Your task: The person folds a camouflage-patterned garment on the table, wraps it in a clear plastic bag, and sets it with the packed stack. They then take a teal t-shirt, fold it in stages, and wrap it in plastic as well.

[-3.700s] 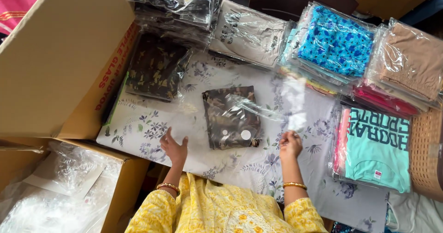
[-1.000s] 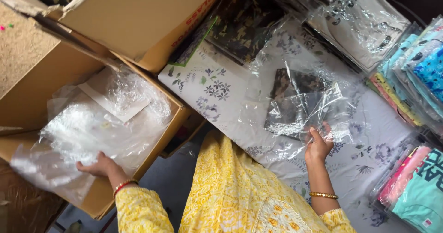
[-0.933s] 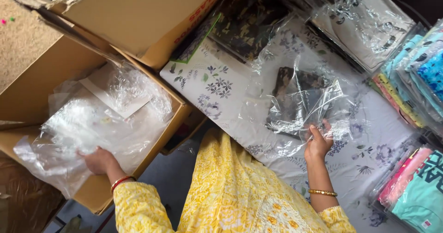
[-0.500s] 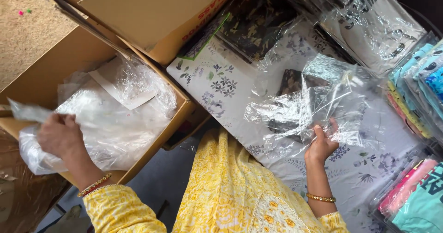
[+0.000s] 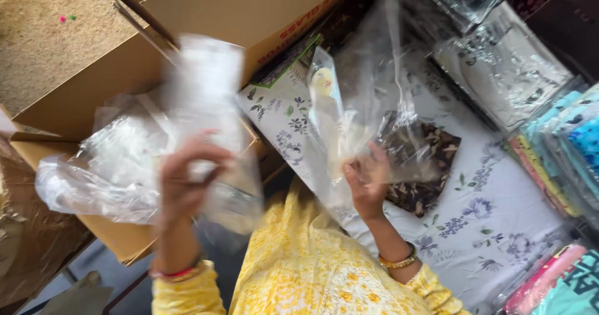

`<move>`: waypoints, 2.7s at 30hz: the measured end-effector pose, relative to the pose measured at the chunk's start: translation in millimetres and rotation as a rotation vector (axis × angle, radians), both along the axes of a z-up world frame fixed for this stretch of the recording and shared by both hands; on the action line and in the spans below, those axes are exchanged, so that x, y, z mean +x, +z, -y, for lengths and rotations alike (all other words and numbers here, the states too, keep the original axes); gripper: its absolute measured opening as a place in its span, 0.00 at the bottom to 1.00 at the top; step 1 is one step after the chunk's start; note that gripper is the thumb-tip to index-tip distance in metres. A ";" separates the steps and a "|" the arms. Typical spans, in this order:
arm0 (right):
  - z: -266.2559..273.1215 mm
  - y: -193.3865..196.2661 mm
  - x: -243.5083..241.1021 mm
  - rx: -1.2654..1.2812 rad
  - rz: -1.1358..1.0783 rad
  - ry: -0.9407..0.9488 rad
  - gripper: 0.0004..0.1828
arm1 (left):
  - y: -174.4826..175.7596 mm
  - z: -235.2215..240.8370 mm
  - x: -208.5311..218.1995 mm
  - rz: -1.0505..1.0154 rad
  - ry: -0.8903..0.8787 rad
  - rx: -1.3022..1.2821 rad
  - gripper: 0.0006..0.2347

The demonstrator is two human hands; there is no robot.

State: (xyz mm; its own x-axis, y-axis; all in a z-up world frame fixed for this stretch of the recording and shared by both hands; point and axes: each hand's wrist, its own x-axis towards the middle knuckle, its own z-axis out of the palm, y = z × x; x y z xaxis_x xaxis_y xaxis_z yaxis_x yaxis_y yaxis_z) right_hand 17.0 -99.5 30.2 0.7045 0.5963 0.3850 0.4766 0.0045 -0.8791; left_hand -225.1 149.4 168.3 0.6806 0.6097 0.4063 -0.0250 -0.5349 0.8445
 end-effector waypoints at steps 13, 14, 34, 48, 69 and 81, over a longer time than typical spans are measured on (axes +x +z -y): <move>196.5 -88.4 124.0 0.456 -0.494 -0.810 0.40 | -129.3 217.4 270.7 0.113 -0.584 0.315 0.09; 224.8 -96.7 125.0 0.422 -0.434 -0.911 0.39 | -135.4 227.6 282.3 0.101 -0.632 0.352 0.11; 259.4 -22.7 72.6 -0.085 0.418 -0.863 0.08 | -134.2 113.8 259.1 -0.082 -0.377 -0.233 0.27; 3.6 16.0 -37.1 -0.758 0.573 0.532 0.23 | -196.7 94.7 109.9 0.047 0.180 -1.177 0.30; 274.7 -226.7 109.6 -0.511 -0.688 -0.816 0.24 | -296.6 -120.6 -153.7 -0.389 1.242 -1.316 0.34; 287.7 -226.8 99.7 -0.352 -0.521 -0.761 0.17 | -269.5 -153.9 -135.2 -1.322 0.660 -0.299 0.11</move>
State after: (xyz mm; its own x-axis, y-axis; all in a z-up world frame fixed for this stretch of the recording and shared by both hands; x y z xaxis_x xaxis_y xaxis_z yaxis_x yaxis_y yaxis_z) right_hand 116.7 -387.2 -196.6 0.9786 -0.0659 -0.1951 -0.2039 -0.4445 -0.8723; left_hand -360.3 303.3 -101.1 0.0251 0.8908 -0.4537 0.9888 0.0447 0.1425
